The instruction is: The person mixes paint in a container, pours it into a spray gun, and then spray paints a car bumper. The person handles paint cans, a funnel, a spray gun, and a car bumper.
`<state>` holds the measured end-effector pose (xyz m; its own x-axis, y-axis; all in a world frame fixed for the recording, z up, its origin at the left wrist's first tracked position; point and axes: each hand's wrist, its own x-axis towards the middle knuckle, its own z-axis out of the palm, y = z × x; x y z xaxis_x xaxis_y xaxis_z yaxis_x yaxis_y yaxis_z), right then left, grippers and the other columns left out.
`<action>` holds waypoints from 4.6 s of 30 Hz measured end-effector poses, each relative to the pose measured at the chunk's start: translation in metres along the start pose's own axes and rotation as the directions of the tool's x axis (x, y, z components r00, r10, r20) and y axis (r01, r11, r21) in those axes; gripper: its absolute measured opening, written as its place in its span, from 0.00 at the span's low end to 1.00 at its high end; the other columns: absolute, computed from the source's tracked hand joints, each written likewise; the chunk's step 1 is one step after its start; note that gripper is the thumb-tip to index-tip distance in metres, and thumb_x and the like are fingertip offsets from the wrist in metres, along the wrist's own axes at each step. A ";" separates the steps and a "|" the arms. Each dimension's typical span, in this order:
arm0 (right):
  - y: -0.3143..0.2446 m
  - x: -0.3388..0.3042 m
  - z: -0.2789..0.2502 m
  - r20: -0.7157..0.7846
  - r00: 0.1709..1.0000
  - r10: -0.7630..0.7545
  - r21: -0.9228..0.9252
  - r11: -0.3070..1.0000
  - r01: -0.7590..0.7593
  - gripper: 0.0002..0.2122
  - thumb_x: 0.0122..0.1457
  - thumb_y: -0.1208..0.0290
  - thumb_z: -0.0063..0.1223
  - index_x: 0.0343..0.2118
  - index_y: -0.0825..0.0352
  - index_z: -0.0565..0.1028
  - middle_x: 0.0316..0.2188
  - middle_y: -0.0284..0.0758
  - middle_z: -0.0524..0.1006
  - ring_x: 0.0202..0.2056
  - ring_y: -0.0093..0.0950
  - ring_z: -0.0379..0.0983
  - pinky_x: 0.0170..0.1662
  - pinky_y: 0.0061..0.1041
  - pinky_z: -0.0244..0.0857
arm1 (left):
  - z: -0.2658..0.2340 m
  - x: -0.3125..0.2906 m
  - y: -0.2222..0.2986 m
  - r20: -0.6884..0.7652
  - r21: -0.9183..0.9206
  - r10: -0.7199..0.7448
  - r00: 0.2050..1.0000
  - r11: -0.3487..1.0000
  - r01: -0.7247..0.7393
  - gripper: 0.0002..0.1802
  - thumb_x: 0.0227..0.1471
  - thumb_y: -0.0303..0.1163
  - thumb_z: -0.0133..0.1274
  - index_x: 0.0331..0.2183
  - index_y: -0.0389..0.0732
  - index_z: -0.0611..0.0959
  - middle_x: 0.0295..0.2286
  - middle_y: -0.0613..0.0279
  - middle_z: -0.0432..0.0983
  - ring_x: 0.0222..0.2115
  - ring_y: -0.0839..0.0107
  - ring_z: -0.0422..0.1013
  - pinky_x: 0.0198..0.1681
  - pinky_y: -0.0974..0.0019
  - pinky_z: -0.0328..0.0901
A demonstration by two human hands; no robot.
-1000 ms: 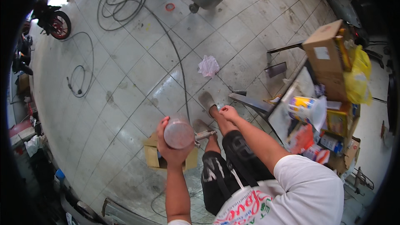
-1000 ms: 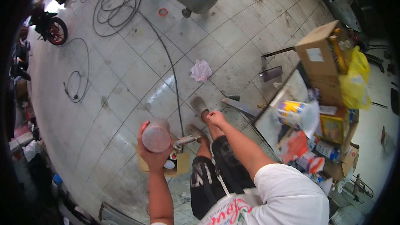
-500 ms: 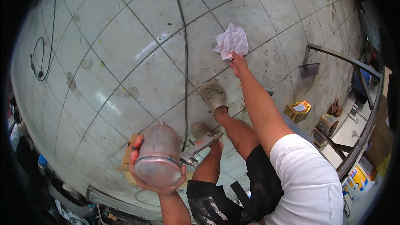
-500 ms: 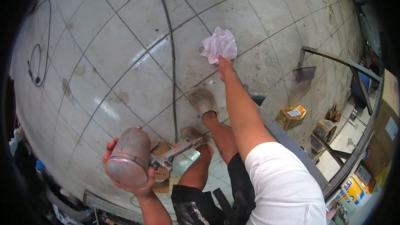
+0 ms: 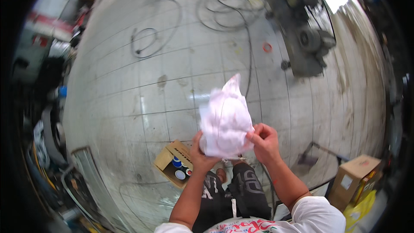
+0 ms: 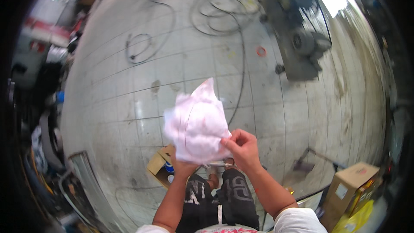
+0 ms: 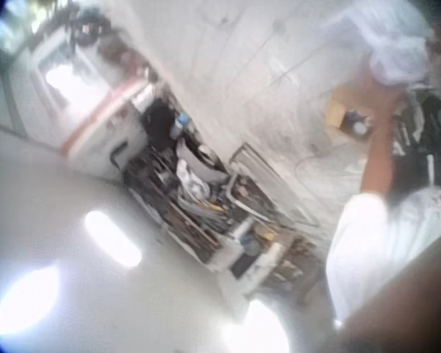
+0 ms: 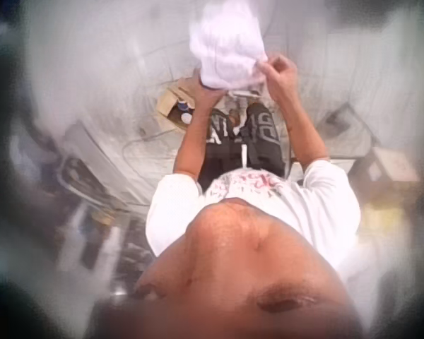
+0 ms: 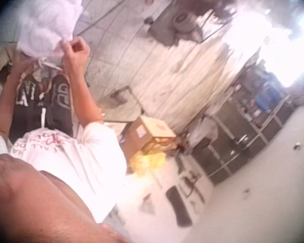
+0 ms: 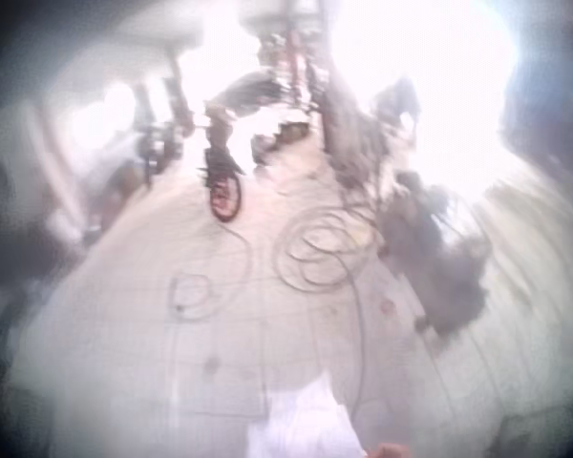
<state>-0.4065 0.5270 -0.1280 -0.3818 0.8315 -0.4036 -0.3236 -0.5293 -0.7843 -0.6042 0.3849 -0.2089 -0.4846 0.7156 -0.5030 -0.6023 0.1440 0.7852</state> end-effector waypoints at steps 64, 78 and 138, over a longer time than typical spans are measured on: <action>-0.045 -0.250 0.156 0.521 0.836 0.172 -0.851 0.188 0.491 0.14 0.62 0.69 0.52 0.49 0.67 0.74 0.34 0.51 0.82 0.40 0.52 0.79 0.44 0.51 0.71 | 0.067 -0.232 0.274 0.719 0.659 0.520 0.462 -0.299 -0.690 0.25 0.40 0.39 0.68 0.45 0.50 0.86 0.46 0.49 0.74 0.45 0.45 0.71 0.47 0.47 0.70; -0.070 -0.240 0.191 0.679 0.734 -0.011 -0.700 0.294 0.651 0.12 0.64 0.66 0.52 0.46 0.67 0.73 0.30 0.52 0.80 0.35 0.55 0.77 0.40 0.52 0.70 | 0.083 -0.228 0.331 0.836 0.528 0.444 0.322 -0.494 -0.690 0.23 0.39 0.38 0.67 0.43 0.51 0.87 0.44 0.50 0.77 0.41 0.47 0.73 0.44 0.48 0.71; -0.062 0.294 0.644 0.620 0.635 0.460 -0.726 0.030 0.687 0.17 0.67 0.57 0.51 0.51 0.63 0.74 0.28 0.50 0.80 0.34 0.53 0.79 0.38 0.53 0.70 | -0.141 0.358 0.741 0.311 0.625 0.171 0.935 0.704 -0.337 0.27 0.59 0.54 0.60 0.43 0.37 0.85 0.39 0.54 0.82 0.33 0.56 0.80 0.35 0.54 0.74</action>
<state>-1.0568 0.6951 0.1052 -0.9283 0.1802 -0.3252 0.3567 0.6779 -0.6428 -1.3135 0.6511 0.1421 -0.3586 0.9063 -0.2235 0.1354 0.2875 0.9482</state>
